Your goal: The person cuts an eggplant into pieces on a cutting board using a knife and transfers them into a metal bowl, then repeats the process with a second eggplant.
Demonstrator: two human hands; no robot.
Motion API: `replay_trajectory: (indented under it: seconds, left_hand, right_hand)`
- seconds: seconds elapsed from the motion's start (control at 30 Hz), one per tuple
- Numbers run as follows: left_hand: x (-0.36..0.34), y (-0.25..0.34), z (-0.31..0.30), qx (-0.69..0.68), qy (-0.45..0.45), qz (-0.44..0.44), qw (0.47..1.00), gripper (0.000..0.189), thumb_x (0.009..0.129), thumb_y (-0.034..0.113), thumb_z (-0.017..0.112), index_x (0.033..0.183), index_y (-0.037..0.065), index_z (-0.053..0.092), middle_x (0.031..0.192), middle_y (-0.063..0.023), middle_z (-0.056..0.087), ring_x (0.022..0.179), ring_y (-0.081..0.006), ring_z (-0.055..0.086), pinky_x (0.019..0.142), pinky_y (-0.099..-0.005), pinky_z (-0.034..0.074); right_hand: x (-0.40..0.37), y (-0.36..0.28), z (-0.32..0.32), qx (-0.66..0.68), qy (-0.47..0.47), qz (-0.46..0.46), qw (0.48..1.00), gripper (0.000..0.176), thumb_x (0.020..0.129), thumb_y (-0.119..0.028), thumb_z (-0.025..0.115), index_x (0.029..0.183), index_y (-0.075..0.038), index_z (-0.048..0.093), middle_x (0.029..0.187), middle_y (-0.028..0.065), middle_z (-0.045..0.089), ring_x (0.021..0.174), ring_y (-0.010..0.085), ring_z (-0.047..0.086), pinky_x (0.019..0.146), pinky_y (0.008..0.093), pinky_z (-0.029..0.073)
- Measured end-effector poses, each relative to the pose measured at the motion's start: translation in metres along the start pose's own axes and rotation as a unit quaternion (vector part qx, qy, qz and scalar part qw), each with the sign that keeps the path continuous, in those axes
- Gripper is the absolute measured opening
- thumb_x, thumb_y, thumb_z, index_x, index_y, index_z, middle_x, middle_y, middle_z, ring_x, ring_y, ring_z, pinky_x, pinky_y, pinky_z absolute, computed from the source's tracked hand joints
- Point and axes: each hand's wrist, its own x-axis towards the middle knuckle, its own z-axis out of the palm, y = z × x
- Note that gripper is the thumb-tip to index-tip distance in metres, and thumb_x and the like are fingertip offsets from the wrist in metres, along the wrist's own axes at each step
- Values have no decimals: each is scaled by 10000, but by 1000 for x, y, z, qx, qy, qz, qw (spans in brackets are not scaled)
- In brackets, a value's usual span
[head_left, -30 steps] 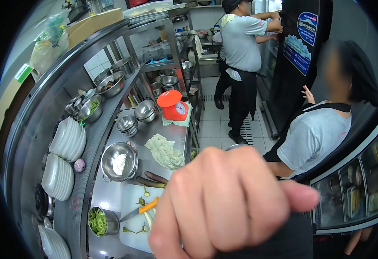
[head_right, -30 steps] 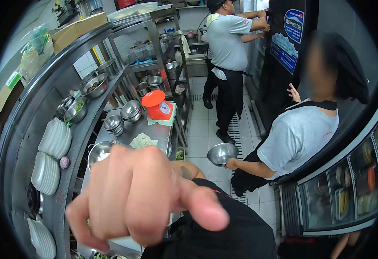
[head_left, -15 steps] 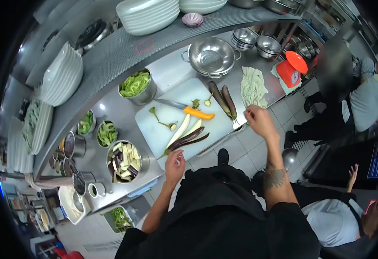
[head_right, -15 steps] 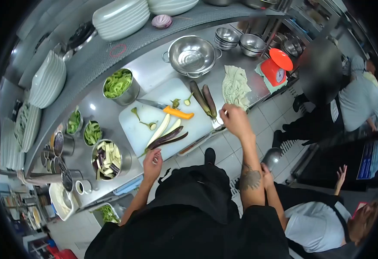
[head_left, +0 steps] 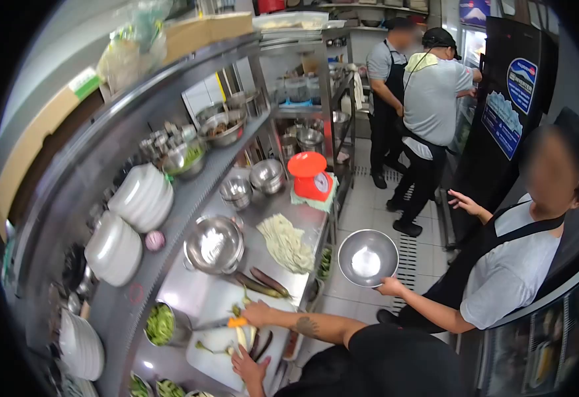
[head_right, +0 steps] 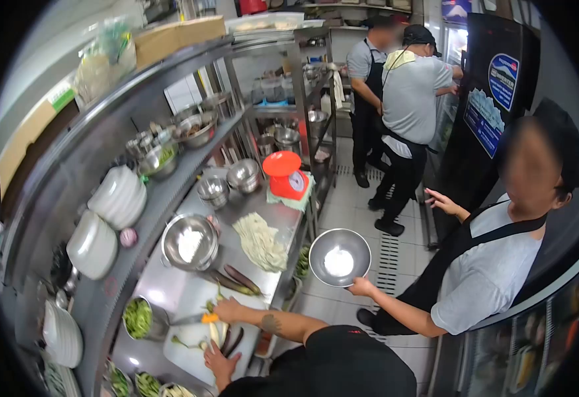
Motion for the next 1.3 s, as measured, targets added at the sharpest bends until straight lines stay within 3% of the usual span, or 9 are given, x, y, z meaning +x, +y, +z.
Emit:
replay_trajectory:
  seconds: [0.23, 0.3, 0.37, 0.5, 0.73, 0.97, 1.07, 1.13, 1.3]
  left_hand:
    - [16, -33, 29, -83, 27, 40, 995, 1112, 594, 360, 931, 1509, 40, 386, 1386, -254, 470, 1309, -430, 420, 1077, -536, 379]
    - [7, -28, 15, -103, 78, 78, 989, 901, 589, 259, 915, 1362, 22, 516, 1264, -231, 527, 1217, -431, 481, 1019, -501, 428]
    - [-10, -7, -16, -113, 33, 43, 992, 639, 793, 246, 830, 1293, -80, 601, 1305, -304, 587, 1226, -413, 548, 1062, -446, 432]
    - [-6, -29, 14, -205, 83, 64, 973, 705, 735, 216, 879, 1298, -93, 589, 1284, -307, 586, 1211, -428, 540, 1075, -455, 411]
    - [-20, -24, 4, -220, 74, 77, 970, 680, 734, 210, 883, 1291, -60, 602, 1251, -296, 582, 1182, -458, 527, 1062, -485, 409]
    - [-21, -12, -2, -121, 71, 180, 974, 540, 763, 197, 848, 1236, 40, 640, 1316, -279, 557, 1198, -461, 523, 1032, -499, 438]
    - [-9, -15, 8, -107, 96, 175, 974, 430, 779, 150, 820, 1161, 21, 669, 1225, -249, 622, 1107, -428, 588, 981, -470, 472]
    - [18, -38, 40, -173, 64, 151, 971, 675, 590, 135, 868, 1183, 25, 567, 1172, -202, 543, 1146, -423, 513, 991, -492, 437]
    - [34, -39, 68, -174, 117, 143, 967, 600, 587, 52, 830, 1116, 31, 548, 1130, -189, 544, 1102, -420, 527, 990, -484, 431]
  right_hand:
    - [8, -20, -22, -32, -121, -51, 991, 395, 801, -240, 689, 1154, -61, 693, 1047, 167, 712, 1030, 341, 699, 839, 491, 560]
    - [12, -23, -25, -15, -136, -31, 990, 398, 774, -275, 681, 1089, -36, 723, 1041, 200, 719, 979, 366, 709, 854, 467, 570]
    - [7, -29, -32, 80, -87, 36, 992, 416, 770, -319, 661, 1026, 1, 738, 1005, 215, 726, 926, 373, 711, 805, 473, 569]
    - [-21, -15, -31, 181, -55, 94, 977, 479, 797, -390, 641, 1044, 11, 729, 1000, 241, 723, 903, 381, 710, 783, 479, 556]
    - [-133, 12, -27, 408, 26, 103, 907, 456, 907, -428, 667, 938, 27, 696, 720, 169, 665, 663, 265, 643, 654, 411, 506]
    - [-191, 34, 7, 408, 93, 184, 889, 408, 926, -412, 682, 955, -5, 694, 710, 87, 652, 658, 175, 620, 620, 379, 497]
    - [-199, 34, 1, 399, 92, 201, 890, 407, 920, -415, 690, 986, -13, 690, 724, 109, 661, 684, 208, 645, 642, 392, 499]
    - [-201, 32, -1, 387, 88, 218, 891, 415, 915, -423, 691, 997, -16, 688, 734, 123, 667, 695, 233, 657, 653, 400, 501]
    - [-196, 43, 13, 322, 116, 193, 920, 448, 885, -448, 700, 1006, -16, 689, 779, 175, 682, 735, 315, 677, 682, 435, 508]
